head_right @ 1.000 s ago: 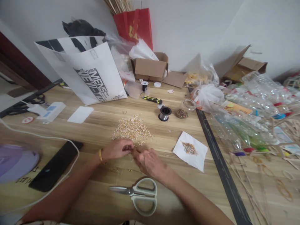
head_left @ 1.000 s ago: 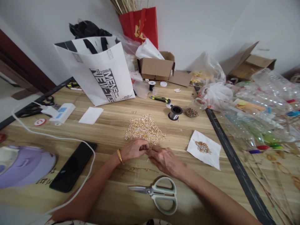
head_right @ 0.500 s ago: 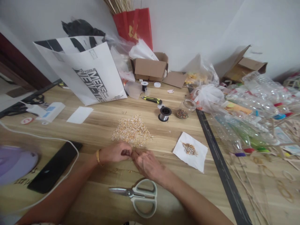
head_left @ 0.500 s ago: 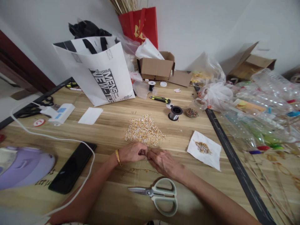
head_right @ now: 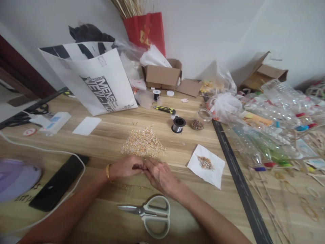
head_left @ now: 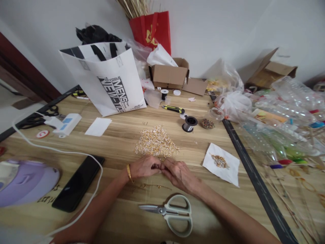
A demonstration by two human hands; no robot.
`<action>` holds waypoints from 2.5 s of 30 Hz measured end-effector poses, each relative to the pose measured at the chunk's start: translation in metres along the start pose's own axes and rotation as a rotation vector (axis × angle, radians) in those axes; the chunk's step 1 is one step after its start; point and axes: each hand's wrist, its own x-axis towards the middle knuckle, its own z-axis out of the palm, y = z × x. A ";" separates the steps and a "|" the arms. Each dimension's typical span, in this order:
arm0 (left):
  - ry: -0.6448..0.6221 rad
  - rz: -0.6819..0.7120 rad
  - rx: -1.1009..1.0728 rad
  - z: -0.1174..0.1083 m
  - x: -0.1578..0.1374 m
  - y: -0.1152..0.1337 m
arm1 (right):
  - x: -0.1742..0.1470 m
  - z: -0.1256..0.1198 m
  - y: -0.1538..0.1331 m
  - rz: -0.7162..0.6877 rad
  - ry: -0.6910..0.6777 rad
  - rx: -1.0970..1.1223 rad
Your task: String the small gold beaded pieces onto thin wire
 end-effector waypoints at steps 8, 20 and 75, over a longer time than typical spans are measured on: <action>0.089 -0.069 -0.149 -0.004 0.000 0.006 | 0.002 0.000 0.004 0.088 0.079 0.249; 0.203 -0.081 -0.142 -0.001 -0.001 0.008 | 0.009 0.001 0.012 0.235 0.125 0.714; 0.164 -0.043 -0.243 -0.003 0.001 -0.005 | 0.010 -0.004 0.022 0.317 0.193 0.707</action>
